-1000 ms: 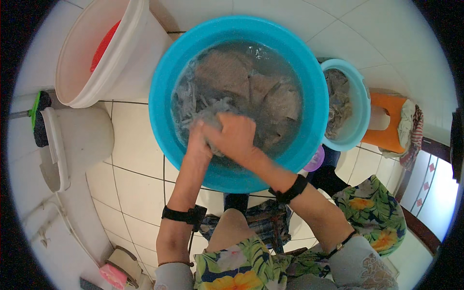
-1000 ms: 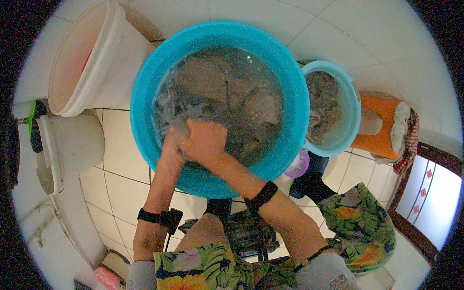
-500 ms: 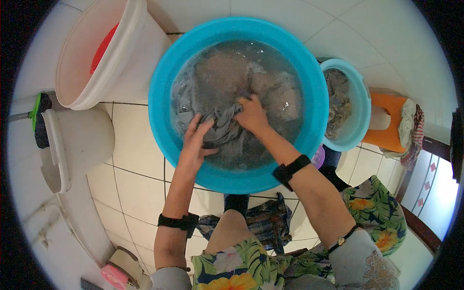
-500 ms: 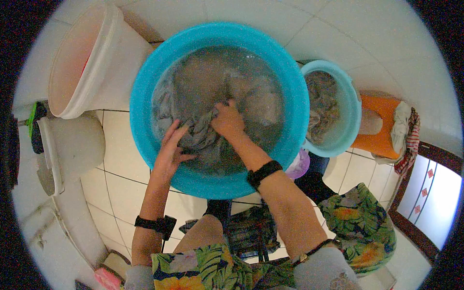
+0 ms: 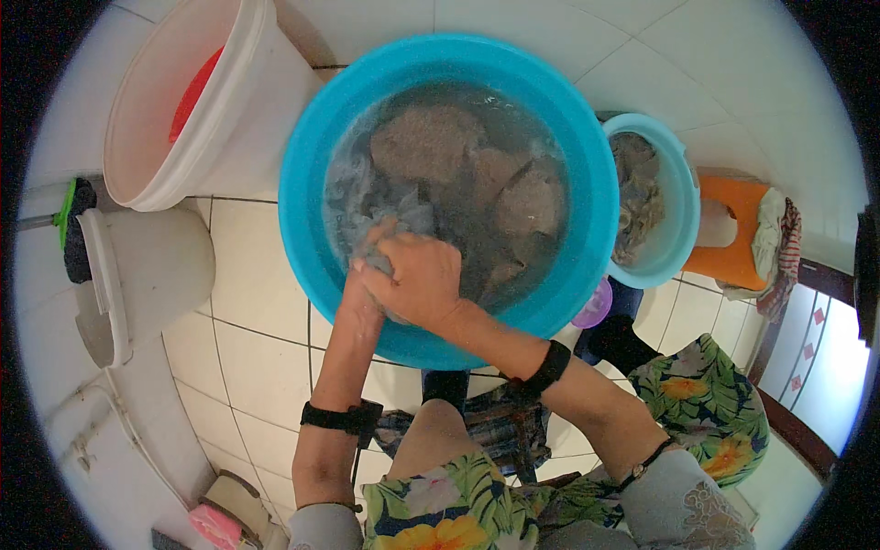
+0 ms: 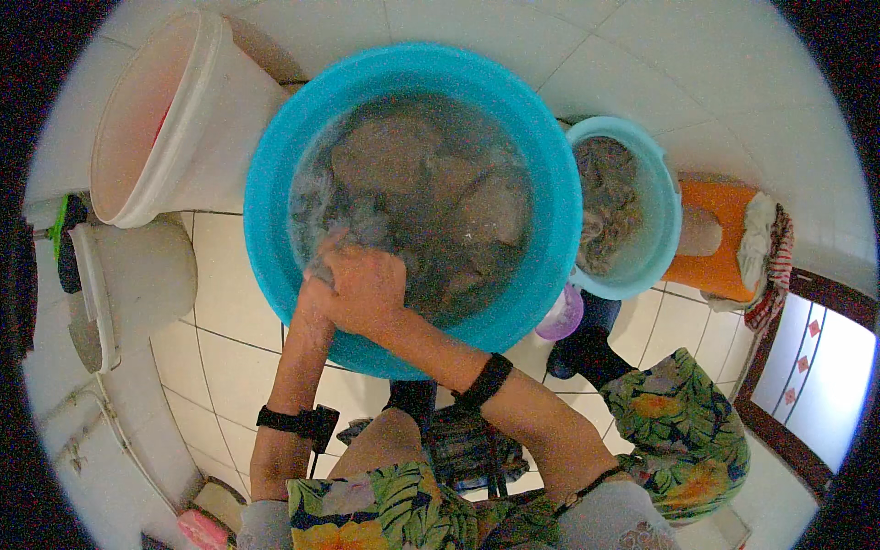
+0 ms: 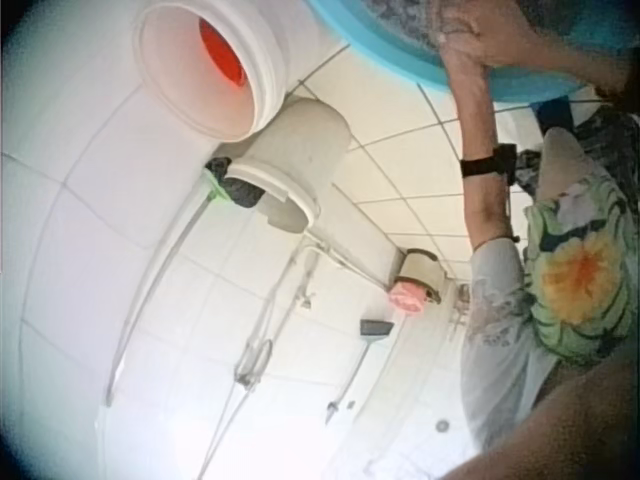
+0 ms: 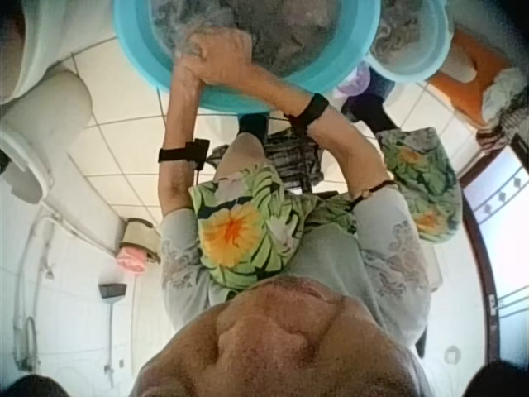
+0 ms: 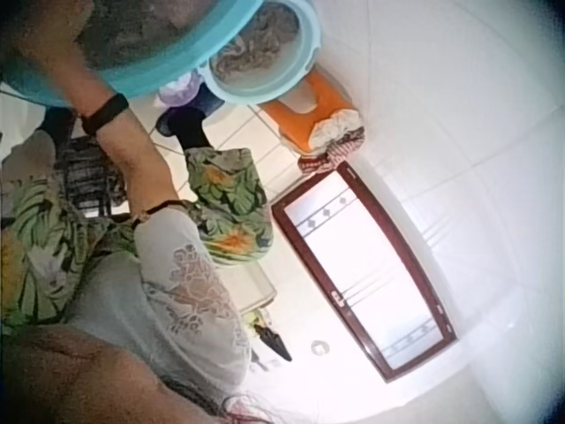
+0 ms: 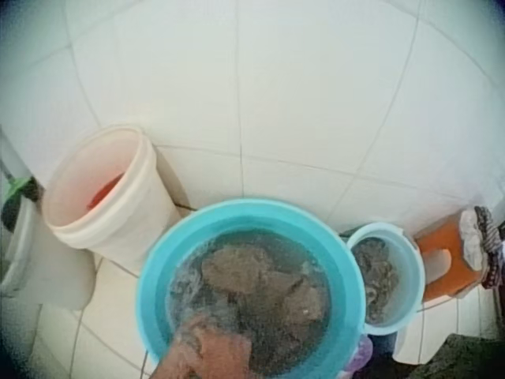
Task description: Hand washing clothes in a plastic basin inside a bathroom.
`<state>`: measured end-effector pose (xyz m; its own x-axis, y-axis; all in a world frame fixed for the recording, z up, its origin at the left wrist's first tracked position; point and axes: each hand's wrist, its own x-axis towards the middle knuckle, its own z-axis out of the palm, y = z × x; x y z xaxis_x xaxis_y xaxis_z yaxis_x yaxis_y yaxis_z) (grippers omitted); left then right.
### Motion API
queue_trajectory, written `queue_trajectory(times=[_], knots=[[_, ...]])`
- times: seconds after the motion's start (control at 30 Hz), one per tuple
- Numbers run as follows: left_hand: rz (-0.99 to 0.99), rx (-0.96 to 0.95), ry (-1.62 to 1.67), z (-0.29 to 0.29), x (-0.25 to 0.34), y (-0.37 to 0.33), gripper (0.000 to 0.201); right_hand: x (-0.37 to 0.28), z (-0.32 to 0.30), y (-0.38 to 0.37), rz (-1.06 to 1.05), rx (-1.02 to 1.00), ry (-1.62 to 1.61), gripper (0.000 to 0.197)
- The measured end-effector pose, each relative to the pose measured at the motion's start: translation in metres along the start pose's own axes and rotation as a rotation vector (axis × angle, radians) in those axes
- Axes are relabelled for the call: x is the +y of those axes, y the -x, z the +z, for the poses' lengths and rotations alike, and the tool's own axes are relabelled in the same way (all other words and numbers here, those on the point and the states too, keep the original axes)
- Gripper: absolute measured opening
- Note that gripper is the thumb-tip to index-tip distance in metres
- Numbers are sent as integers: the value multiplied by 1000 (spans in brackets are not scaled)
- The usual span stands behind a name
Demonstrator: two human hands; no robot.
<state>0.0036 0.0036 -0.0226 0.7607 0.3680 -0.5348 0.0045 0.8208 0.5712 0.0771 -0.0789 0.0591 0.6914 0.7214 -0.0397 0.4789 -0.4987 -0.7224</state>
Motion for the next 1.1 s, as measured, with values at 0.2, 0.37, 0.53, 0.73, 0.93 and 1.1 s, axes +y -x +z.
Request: queue_trajectory(times=[0.2, 0.37, 0.53, 0.73, 0.93, 1.1], knots=[[-148, 285, 74, 18, 10, 7, 37, 46, -12, -45, 159, -200, 296, 45], [-52, 377, -159, 36, 44, 17, 40, 93, -44, -72, -45, 88, 520, 40], [216, 302, -509, 32, 61, 7, 45, 126, -46, -68, 99, -151, 663, 38], [769, 500, -1729, 48, 49, 17, 46, 119, -47, -30, 236, -305, 529, 32], [163, 14, -746, 67, 32, 10, 48, 90, -56, 1, 134, -465, 301, 31], [-159, 29, -417, 61, 13, -1, 55, 109, -68, -28, 207, -254, 257, 48]])
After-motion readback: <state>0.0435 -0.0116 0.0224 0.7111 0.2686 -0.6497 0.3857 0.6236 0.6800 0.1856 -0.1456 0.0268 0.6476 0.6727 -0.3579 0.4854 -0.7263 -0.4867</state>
